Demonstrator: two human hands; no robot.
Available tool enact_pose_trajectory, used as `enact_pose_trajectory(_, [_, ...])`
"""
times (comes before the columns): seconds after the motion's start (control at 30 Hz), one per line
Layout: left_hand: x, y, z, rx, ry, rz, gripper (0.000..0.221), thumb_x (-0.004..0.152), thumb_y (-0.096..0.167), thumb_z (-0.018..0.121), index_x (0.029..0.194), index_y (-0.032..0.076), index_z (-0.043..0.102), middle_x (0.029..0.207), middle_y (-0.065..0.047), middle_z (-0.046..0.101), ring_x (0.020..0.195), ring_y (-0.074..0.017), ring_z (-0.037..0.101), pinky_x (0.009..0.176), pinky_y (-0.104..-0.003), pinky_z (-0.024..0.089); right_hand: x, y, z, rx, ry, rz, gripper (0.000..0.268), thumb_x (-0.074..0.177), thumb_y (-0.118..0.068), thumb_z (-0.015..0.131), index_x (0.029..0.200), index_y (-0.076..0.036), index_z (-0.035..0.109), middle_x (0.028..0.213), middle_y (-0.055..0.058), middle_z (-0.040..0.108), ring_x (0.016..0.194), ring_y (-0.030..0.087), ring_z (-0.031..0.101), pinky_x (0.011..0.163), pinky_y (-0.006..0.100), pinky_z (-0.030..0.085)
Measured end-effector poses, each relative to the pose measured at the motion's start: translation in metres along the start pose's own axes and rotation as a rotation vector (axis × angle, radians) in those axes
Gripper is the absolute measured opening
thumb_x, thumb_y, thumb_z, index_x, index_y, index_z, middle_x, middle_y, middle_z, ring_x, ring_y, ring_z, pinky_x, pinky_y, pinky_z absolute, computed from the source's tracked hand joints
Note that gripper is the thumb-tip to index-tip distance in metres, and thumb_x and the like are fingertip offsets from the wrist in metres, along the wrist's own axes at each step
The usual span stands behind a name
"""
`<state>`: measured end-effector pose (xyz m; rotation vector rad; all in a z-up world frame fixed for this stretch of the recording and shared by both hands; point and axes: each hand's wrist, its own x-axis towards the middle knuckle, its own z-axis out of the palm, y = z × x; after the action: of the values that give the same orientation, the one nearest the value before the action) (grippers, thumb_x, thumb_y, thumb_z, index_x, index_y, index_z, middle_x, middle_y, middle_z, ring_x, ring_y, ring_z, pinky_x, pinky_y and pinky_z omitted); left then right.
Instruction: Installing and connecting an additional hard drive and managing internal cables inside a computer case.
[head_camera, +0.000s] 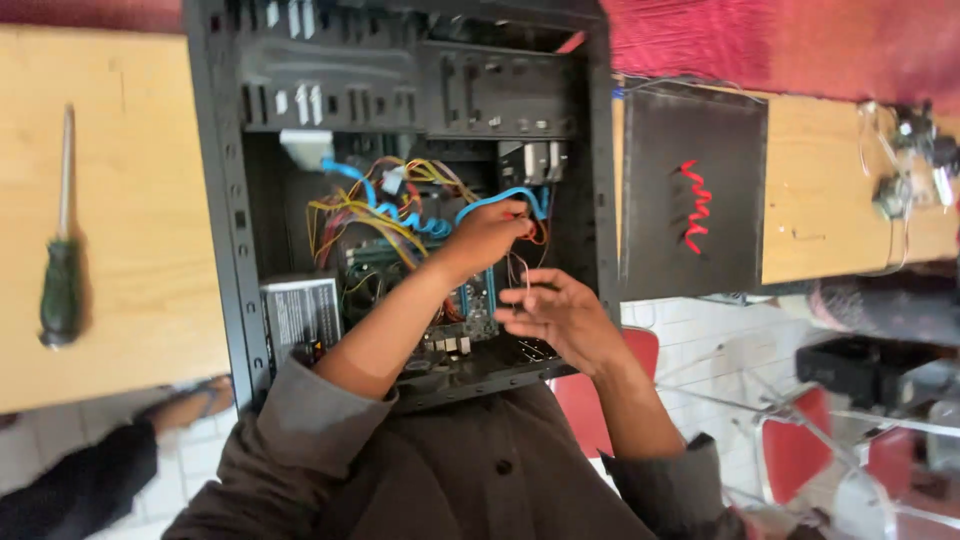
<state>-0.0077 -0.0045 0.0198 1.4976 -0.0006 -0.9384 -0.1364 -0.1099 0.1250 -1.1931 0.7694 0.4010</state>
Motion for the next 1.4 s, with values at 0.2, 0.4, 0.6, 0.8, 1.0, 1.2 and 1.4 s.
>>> enact_pose_trajectory(0.2, [-0.014, -0.026, -0.003, -0.079, -0.1, 0.166, 0.053, 0.096, 0.028, 0.068, 0.143, 0.005, 0.062, 0.129, -0.024, 0.069, 0.128, -0.0373, 0.062, 0.109, -0.049, 0.046, 0.033, 0.054, -0.034, 0.382, -0.043, -0.193, 0.046, 0.091, 0.009, 0.066, 0.128, -0.009, 0.046, 0.105, 0.022, 0.072, 0.107, 0.05, 0.071, 0.092, 0.062, 0.06])
enact_pose_trajectory(0.4, [-0.091, -0.057, -0.016, -0.048, -0.087, 0.337, 0.042, 0.093, -0.002, 0.065, 0.134, 0.006, 0.071, 0.101, -0.012, 0.079, 0.091, -0.0185, 0.074, 0.082, -0.033, 0.061, 0.038, 0.061, -0.037, 0.374, 0.092, -0.23, 0.023, 0.093, 0.0, 0.073, 0.113, 0.003, 0.063, 0.104, 0.021, 0.076, 0.091, 0.037, 0.077, 0.092, 0.06, 0.063])
enact_pose_trajectory(0.6, [-0.1, -0.06, -0.028, 0.108, -0.028, 0.372, 0.034, 0.094, 0.016, 0.077, 0.128, 0.011, 0.076, 0.104, -0.01, 0.079, 0.095, -0.0187, 0.075, 0.076, -0.031, 0.062, 0.028, 0.048, -0.022, 0.28, 0.025, -0.203, 0.021, 0.092, -0.002, 0.073, 0.112, 0.001, 0.067, 0.107, 0.019, 0.079, 0.083, 0.028, 0.079, 0.061, 0.031, 0.067])
enact_pose_trajectory(0.8, [-0.107, -0.032, -0.022, 0.202, -0.135, 0.502, 0.024, 0.1, 0.022, 0.075, 0.115, 0.003, 0.075, 0.098, -0.012, 0.069, 0.087, -0.026, 0.067, 0.073, -0.039, 0.059, 0.033, 0.056, -0.027, 0.194, -0.053, -0.232, 0.017, 0.095, -0.006, 0.071, 0.111, -0.005, 0.065, 0.099, 0.013, 0.079, 0.072, 0.016, 0.073, 0.046, 0.014, 0.05])
enact_pose_trajectory(1.0, [-0.115, -0.016, -0.021, 0.183, -0.082, 0.599, 0.018, 0.098, 0.008, 0.073, 0.11, -0.005, 0.074, 0.097, -0.019, 0.069, 0.09, -0.0335, 0.07, 0.072, -0.04, 0.057, 0.032, 0.054, -0.025, 0.184, -0.08, -0.241, 0.016, 0.095, -0.003, 0.071, 0.109, -0.005, 0.064, 0.107, 0.014, 0.079, 0.072, 0.012, 0.07, 0.048, 0.013, 0.044])
enact_pose_trajectory(1.2, [-0.104, -0.04, -0.024, 0.168, -0.004, 0.639, 0.017, 0.092, 0.004, 0.077, 0.109, 0.003, 0.079, 0.097, -0.013, 0.073, 0.086, -0.0226, 0.069, 0.068, -0.033, 0.055, 0.029, 0.049, -0.021, 0.11, -0.064, -0.256, 0.016, 0.093, -0.004, 0.074, 0.107, -0.006, 0.066, 0.11, 0.015, 0.079, 0.073, 0.013, 0.071, 0.05, 0.016, 0.043])
enact_pose_trajectory(1.4, [-0.107, -0.034, -0.024, 0.218, -0.01, 0.654, 0.018, 0.093, 0.004, 0.076, 0.11, 0.001, 0.079, 0.092, -0.016, 0.072, 0.067, -0.0203, 0.06, 0.056, -0.033, 0.05, 0.028, 0.049, -0.02, 0.038, -0.03, -0.263, 0.017, 0.092, -0.002, 0.073, 0.108, -0.005, 0.067, 0.111, 0.015, 0.079, 0.076, 0.014, 0.073, 0.054, 0.017, 0.045])
